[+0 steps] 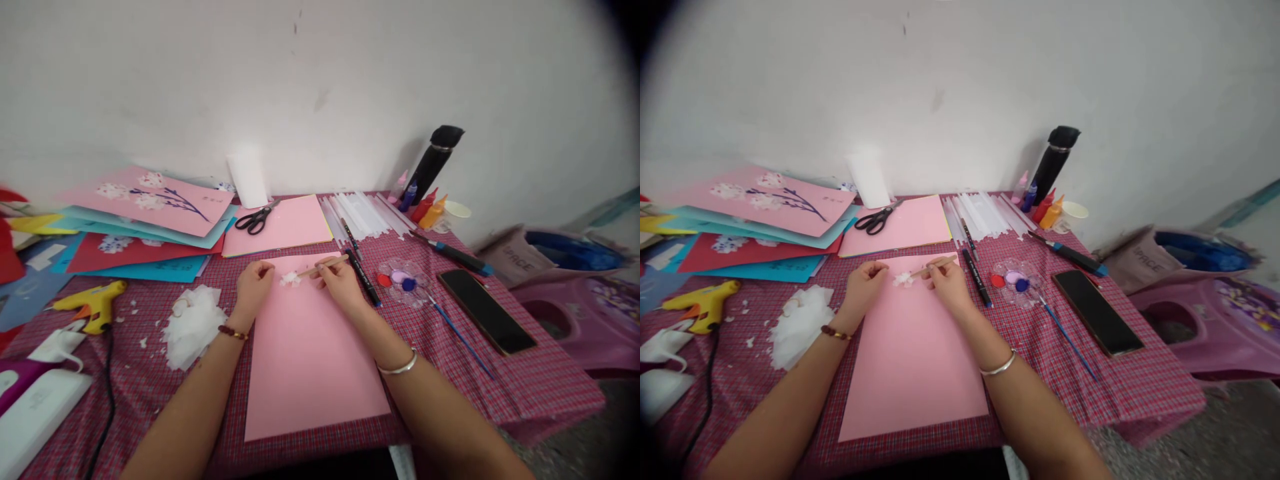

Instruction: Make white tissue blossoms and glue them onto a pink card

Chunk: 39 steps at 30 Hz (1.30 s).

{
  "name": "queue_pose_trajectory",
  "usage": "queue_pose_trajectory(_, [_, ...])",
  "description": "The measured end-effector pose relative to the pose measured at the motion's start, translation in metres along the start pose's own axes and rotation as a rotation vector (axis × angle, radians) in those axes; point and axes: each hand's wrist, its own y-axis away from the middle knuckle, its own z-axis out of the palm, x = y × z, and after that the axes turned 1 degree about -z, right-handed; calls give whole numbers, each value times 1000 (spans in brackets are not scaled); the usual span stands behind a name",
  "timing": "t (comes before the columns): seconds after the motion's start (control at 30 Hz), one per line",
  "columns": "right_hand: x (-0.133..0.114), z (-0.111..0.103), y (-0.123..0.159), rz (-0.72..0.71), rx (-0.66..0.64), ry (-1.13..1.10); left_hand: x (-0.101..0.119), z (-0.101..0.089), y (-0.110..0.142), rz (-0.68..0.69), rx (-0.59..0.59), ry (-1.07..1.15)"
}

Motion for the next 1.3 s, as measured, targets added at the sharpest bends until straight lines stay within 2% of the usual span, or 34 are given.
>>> queue_pose_trajectory(0.2, [-7,-7,1,80,194,-101,4,-2,1,8,15,10])
queue_pose_trajectory(0.27, [-9,-5,5,62,169,-113,5,-2,1,10,18,11])
queue_pose_trajectory(0.43, [-16,9,18,-96,-4,4,7,-2,3,34,26,4])
queue_pose_trajectory(0.6, [-18,17,27,-178,-110,302,11,-3,4,52,30,-9])
queue_pose_trajectory(0.73, [-25,13,30,-262,-83,588,11,-3,3,53,31,-15])
queue_pose_trajectory(0.87, [-33,10,31,-279,-23,740,9,-2,3,53,39,-13])
queue_pose_trajectory(1.03, [-30,8,29,-259,-30,769,10,-2,3,49,34,-11])
queue_pose_trajectory(1.3, [-25,9,25,-273,-46,661,12,-3,4,37,36,-29])
